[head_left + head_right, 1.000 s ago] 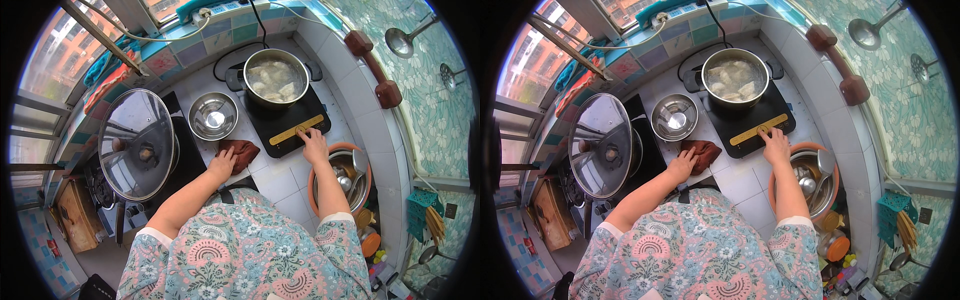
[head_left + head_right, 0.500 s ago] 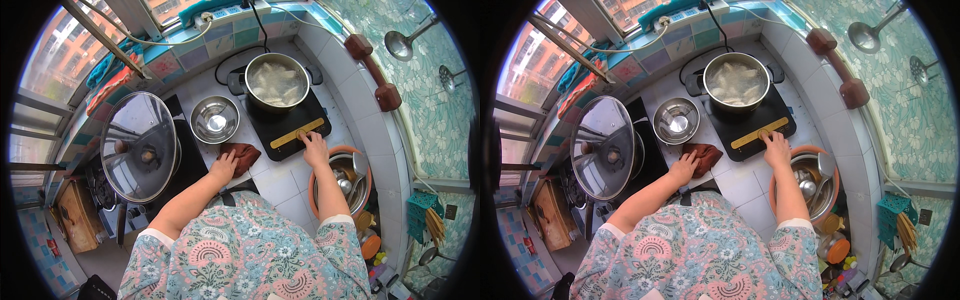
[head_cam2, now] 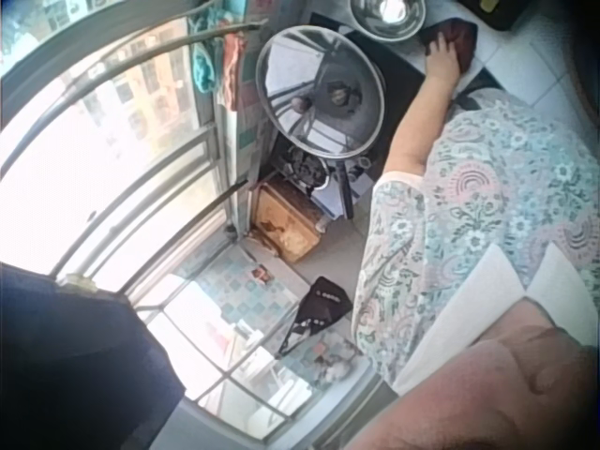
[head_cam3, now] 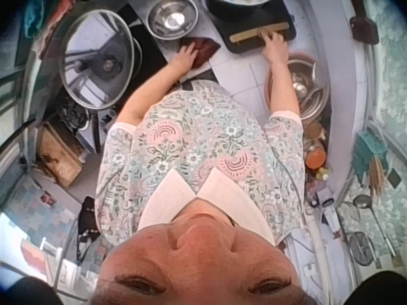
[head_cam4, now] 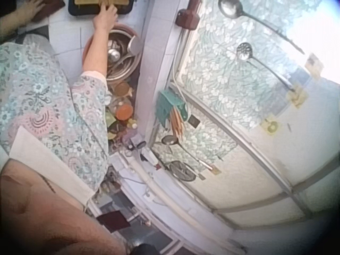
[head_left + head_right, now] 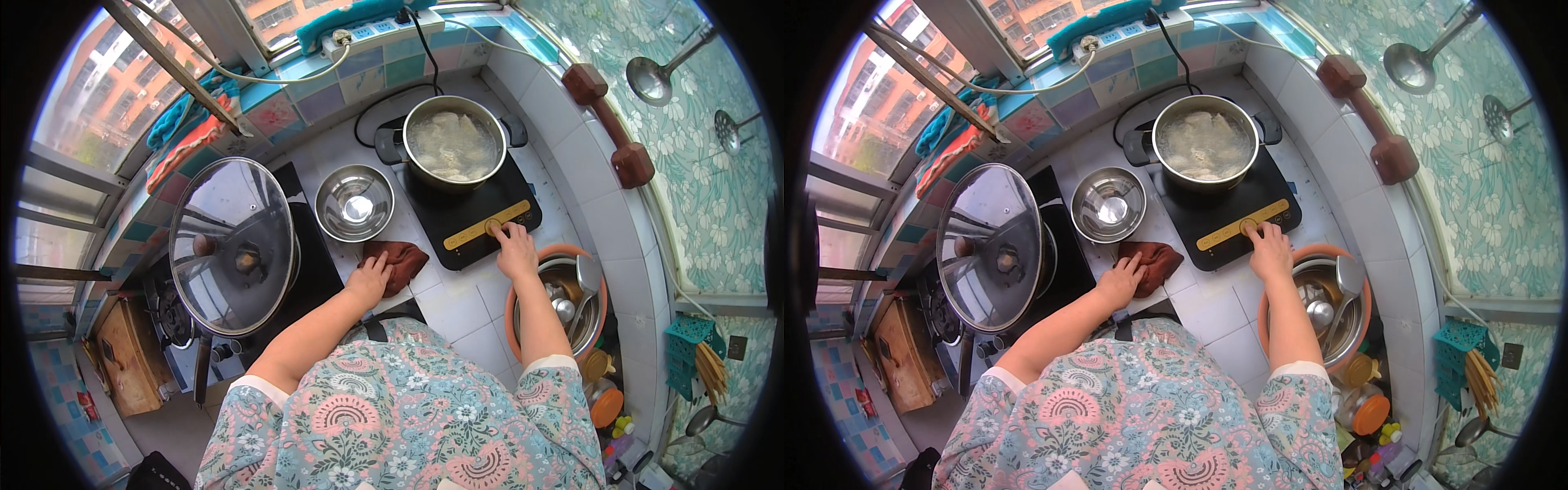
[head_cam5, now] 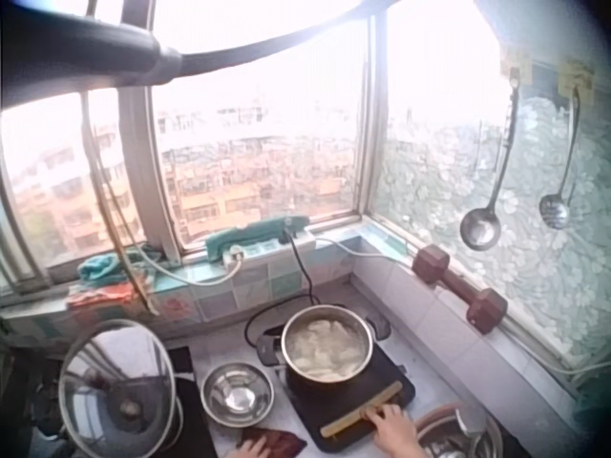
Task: The person cleans a kitchen countertop and stovetop using a brown cloth. They wipe the surface around a pot on an induction burner, then lift a wok lid to wipe the wok's interior and the lid itself. Finally, they wipe the stovetop surface and the window sill area.
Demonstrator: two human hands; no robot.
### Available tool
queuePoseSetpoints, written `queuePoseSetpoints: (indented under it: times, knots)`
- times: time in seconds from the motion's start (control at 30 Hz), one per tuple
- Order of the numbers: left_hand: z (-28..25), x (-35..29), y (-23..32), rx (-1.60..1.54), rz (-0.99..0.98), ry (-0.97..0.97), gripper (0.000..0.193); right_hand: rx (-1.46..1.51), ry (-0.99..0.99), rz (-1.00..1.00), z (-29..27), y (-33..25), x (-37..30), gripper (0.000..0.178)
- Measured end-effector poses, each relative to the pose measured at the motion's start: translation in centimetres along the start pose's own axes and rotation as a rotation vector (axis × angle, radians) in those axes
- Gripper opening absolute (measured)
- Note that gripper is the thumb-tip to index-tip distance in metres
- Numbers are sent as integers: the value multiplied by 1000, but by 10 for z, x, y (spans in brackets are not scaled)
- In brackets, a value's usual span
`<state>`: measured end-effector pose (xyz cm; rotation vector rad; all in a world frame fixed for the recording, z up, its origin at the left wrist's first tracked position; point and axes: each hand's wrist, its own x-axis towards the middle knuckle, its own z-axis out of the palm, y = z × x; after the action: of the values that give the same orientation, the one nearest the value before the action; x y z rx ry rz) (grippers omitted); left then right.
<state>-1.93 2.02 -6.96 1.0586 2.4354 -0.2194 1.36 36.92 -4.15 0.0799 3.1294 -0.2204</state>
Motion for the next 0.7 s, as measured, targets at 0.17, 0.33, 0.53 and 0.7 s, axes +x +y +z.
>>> queuePoseSetpoints:
  times: [0.17,0.33,0.53,0.7]
  knots:
    - [-1,0,1,9,0,-2,57,-5,-3,0,0,0,0,56]
    - [-8,-2,2,24,-3,-35,55,-8,-6,-4,-1,-1,0,56]
    - [-7,-2,2,21,-8,-35,56,-4,-4,-2,0,0,0,56]
    - [-9,-2,2,10,-9,-46,57,-2,-9,2,-1,-1,-1,56]
